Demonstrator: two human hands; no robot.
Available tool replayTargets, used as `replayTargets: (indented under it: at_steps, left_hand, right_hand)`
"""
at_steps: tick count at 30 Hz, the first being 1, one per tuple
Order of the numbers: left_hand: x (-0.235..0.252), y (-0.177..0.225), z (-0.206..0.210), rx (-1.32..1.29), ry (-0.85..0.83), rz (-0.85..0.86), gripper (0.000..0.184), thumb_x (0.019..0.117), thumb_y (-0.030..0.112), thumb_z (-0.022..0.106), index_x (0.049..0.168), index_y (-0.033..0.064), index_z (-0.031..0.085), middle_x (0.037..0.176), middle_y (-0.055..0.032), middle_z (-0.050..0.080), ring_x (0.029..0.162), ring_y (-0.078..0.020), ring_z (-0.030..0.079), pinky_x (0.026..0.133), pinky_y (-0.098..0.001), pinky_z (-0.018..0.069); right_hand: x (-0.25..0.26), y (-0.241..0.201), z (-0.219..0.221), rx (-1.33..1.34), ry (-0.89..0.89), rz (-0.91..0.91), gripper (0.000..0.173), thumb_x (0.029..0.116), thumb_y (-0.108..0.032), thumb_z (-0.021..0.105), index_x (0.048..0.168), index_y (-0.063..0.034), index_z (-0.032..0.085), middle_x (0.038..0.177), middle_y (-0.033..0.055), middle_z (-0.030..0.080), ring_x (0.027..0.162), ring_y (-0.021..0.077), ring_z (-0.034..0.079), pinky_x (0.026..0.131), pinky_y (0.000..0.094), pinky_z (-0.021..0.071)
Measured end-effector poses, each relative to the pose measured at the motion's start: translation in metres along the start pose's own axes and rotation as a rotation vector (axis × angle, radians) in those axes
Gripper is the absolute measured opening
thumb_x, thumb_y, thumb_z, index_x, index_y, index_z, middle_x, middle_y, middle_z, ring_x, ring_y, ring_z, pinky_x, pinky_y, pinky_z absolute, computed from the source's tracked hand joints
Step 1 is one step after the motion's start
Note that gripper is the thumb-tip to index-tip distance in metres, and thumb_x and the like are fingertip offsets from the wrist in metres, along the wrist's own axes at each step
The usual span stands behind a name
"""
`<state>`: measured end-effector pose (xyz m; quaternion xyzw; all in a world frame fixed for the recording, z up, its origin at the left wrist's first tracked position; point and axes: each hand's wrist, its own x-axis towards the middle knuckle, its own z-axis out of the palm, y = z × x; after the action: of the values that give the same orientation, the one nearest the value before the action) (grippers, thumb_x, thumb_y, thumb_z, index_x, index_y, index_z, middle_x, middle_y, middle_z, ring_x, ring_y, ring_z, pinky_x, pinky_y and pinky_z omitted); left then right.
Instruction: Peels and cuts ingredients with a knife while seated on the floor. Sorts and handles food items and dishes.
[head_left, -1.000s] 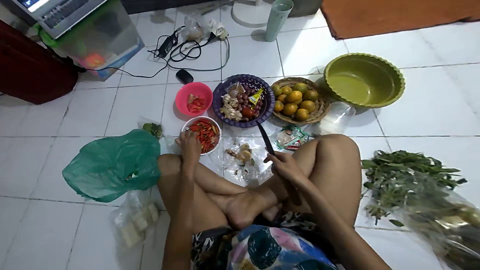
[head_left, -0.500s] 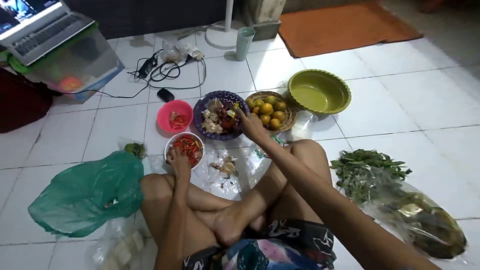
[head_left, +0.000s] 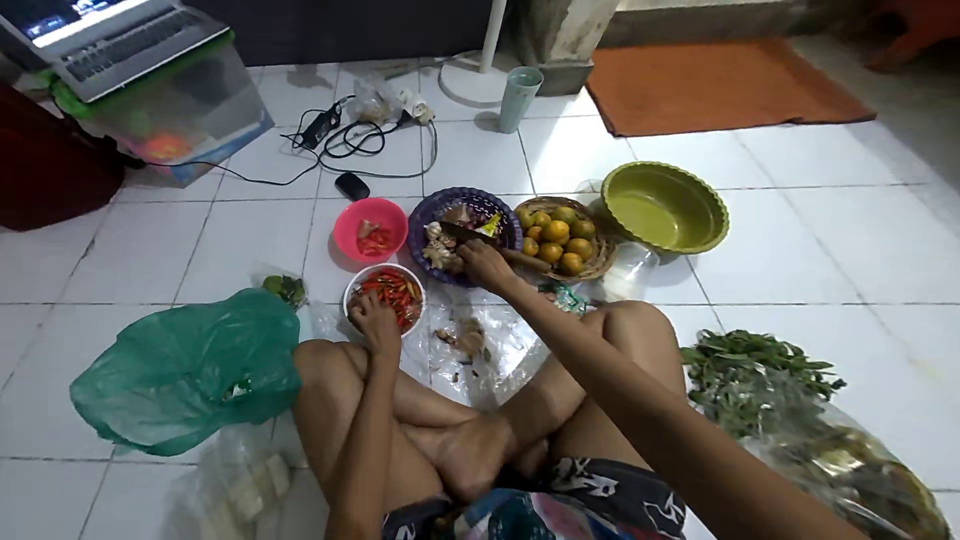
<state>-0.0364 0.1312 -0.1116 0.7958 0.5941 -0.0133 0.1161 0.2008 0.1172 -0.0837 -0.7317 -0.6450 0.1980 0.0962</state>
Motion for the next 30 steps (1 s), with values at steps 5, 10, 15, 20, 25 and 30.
replayTargets:
  at_steps: [5, 10, 15, 20, 25, 30]
  left_hand:
    - [0.000, -0.006, 0.000, -0.081, 0.052, 0.008, 0.024, 0.0947, -0.005, 0.056, 0.111, -0.0038, 0.073, 0.148, -0.0221, 0.052, 0.139, -0.0429, 0.043, 0.110, -0.0622, 0.0292]
    - [-0.004, -0.023, -0.011, -0.467, 0.292, 0.047, 0.019, 0.0972, 0.014, 0.066, 0.105, 0.0015, 0.078, 0.134, -0.0246, 0.061, 0.130, -0.0494, 0.048, 0.107, -0.0671, 0.0281]
    - [-0.008, -0.054, -0.023, -1.154, 0.411, -0.048, 0.021, 0.0974, 0.004, 0.063, 0.110, -0.0121, 0.070, 0.123, -0.0253, 0.065, 0.117, -0.0293, 0.061, 0.102, -0.0399, 0.0478]
    - [-0.023, -0.083, -0.047, -1.960, 0.243, -0.392, 0.032, 0.1118, 0.015, 0.034, 0.133, -0.0054, 0.046, 0.117, -0.0092, 0.065, 0.092, -0.0110, 0.069, 0.084, -0.0272, 0.0578]
    - [-0.032, -0.096, -0.043, -2.224, 0.220, -0.387, 0.035, 0.1132, 0.021, 0.023, 0.107, 0.0114, 0.056, 0.087, 0.0064, 0.071, 0.080, -0.0034, 0.070, 0.081, -0.0215, 0.0579]
    - [-0.011, -0.089, -0.041, -2.210, 0.200, -0.498, 0.026, 0.1129, 0.024, 0.032, 0.120, 0.0072, 0.051, 0.101, -0.0006, 0.065, 0.092, -0.0096, 0.068, 0.088, -0.0280, 0.0560]
  right_hand:
    - [0.025, -0.015, 0.018, 0.011, -0.078, -0.144, 0.042, 0.0996, 0.001, 0.055, 0.141, -0.0057, 0.059, 0.146, 0.0232, 0.054, 0.137, 0.0457, 0.047, 0.110, 0.0598, 0.0400]
    - [0.035, -0.030, 0.004, 0.177, -0.035, 0.043, 0.026, 0.1039, -0.010, 0.055, 0.124, 0.0028, 0.067, 0.118, 0.0289, 0.067, 0.112, 0.0482, 0.064, 0.097, 0.0649, 0.0480]
    - [0.036, -0.054, 0.005, 0.196, -0.115, 0.138, 0.037, 0.1014, -0.008, 0.059, 0.136, 0.0039, 0.056, 0.130, 0.0317, 0.060, 0.119, 0.0497, 0.059, 0.100, 0.0654, 0.0461]
    - [0.034, -0.052, 0.015, 0.244, -0.162, 0.154, 0.054, 0.0938, -0.008, 0.068, 0.143, 0.0041, 0.049, 0.140, 0.0350, 0.049, 0.121, 0.0508, 0.056, 0.101, 0.0634, 0.0455]
    - [0.014, -0.062, 0.014, 0.359, 0.059, 0.138, 0.047, 0.0896, -0.002, 0.072, 0.132, 0.0087, 0.056, 0.132, 0.0375, 0.052, 0.114, 0.0508, 0.059, 0.096, 0.0603, 0.0492]
    - [0.003, -0.098, 0.033, 0.375, -0.066, 0.035, 0.049, 0.0902, -0.007, 0.073, 0.133, 0.0086, 0.056, 0.133, 0.0338, 0.055, 0.116, 0.0455, 0.061, 0.100, 0.0566, 0.0498]
